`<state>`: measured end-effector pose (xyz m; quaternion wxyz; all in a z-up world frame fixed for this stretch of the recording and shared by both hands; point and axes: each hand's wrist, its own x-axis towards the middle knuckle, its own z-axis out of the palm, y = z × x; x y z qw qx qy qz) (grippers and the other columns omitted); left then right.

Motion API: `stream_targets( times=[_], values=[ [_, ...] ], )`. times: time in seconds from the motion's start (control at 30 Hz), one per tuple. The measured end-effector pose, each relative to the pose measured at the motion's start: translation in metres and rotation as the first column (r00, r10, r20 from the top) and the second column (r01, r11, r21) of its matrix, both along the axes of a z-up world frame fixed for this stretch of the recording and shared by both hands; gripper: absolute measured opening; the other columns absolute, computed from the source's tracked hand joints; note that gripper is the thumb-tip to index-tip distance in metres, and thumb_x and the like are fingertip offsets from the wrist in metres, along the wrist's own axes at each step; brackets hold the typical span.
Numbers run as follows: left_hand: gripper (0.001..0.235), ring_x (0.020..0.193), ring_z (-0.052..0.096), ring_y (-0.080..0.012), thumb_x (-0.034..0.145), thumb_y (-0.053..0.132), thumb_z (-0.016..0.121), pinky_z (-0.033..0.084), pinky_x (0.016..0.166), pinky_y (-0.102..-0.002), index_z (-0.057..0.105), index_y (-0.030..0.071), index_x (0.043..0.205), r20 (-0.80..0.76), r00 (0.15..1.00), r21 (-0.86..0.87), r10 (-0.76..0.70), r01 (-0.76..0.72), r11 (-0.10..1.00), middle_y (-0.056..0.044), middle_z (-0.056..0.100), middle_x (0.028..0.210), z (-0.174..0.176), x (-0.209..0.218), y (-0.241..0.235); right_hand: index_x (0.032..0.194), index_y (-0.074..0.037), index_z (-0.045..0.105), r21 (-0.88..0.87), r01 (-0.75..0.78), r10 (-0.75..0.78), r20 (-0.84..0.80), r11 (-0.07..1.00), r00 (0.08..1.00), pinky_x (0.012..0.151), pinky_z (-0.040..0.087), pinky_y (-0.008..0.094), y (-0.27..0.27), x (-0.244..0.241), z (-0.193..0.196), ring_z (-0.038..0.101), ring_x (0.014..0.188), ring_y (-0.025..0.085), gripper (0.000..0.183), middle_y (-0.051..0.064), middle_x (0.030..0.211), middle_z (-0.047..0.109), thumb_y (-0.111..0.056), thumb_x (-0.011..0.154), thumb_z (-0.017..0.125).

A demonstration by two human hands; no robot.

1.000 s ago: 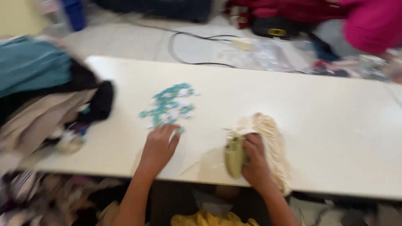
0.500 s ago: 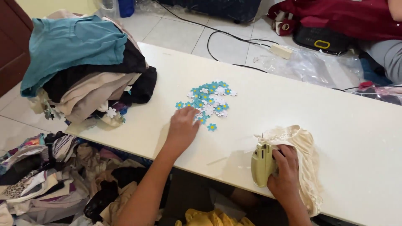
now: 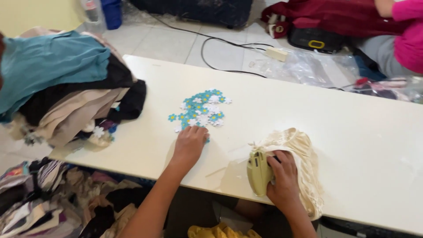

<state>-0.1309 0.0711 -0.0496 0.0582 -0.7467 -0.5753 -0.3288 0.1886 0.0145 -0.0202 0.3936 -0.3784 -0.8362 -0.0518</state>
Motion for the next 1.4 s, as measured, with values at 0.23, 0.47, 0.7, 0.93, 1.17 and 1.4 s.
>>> stream_targets(
  times=[0.23,0.47,0.7,0.93,1.17,1.4],
  values=[
    [0.015,0.088,0.056,-0.0296,0.089,0.025,0.07,0.046,0.074,-0.041,0.066,0.011,0.091,-0.051,0.997,-0.094,-0.05,0.045,0.995,-0.006,0.06,0.091,0.008,0.003,-0.004,0.125,-0.008,0.048,-0.023,-0.007,0.007,0.008,1.0,1.0,0.091,0.043,0.055,-0.005,-0.002,0.011,0.045,0.119,0.043,0.05,0.018,0.128,0.046,0.002,0.076,0.056],
    [0.029,0.104,0.054,-0.0228,0.091,0.031,0.063,0.045,0.088,-0.039,0.062,0.014,0.115,0.183,0.979,-0.465,0.084,0.011,0.885,-0.003,0.063,0.104,0.058,0.009,-0.028,0.129,-0.011,0.049,-0.089,0.055,-0.053,0.024,0.994,0.998,0.103,0.038,0.054,-0.007,0.001,0.003,0.041,0.13,0.042,0.069,0.015,0.135,0.045,0.009,0.062,0.054],
    [0.026,0.099,0.06,-0.0224,0.088,0.026,0.067,0.049,0.082,-0.038,0.066,0.013,0.111,0.332,0.939,-0.318,0.094,0.017,0.948,-0.004,0.062,0.11,0.054,0.01,-0.03,0.129,-0.01,0.05,-0.088,0.049,-0.047,0.014,0.995,0.999,0.103,0.038,0.054,-0.009,0.0,0.005,0.042,0.129,0.041,0.069,0.016,0.135,0.046,0.008,0.062,0.052],
    [0.03,0.087,0.057,-0.0167,0.091,0.033,0.064,0.05,0.081,-0.031,0.072,0.01,0.108,0.552,0.824,-0.313,0.127,0.063,0.948,-0.005,0.061,0.107,0.065,0.008,-0.029,0.129,-0.01,0.049,-0.08,0.061,-0.06,0.018,0.995,0.998,0.103,0.04,0.054,-0.009,0.0,0.005,0.042,0.129,0.041,0.071,0.016,0.134,0.046,0.009,0.061,0.054],
    [0.038,0.077,0.06,-0.0112,0.094,0.047,0.052,0.047,0.073,-0.029,0.071,0.015,0.101,0.615,0.764,-0.38,0.195,0.071,0.922,0.001,0.067,0.094,0.067,0.004,-0.028,0.131,-0.011,0.049,-0.082,0.078,-0.077,0.022,0.994,0.997,0.106,0.038,0.053,-0.009,0.001,0.0,0.041,0.131,0.04,0.071,0.015,0.136,0.046,0.007,0.063,0.054],
    [0.041,0.08,0.071,-0.0193,0.099,0.032,0.045,0.057,0.07,-0.026,0.065,0.004,0.119,0.929,0.288,-0.342,0.231,0.435,0.833,-0.014,0.075,0.103,0.111,0.046,-0.036,0.132,-0.009,0.048,-0.093,0.056,-0.057,-0.009,0.994,0.998,0.109,0.035,0.056,-0.009,0.001,0.002,0.038,0.134,0.041,0.066,0.016,0.137,0.044,0.006,0.068,0.055]
  ],
)
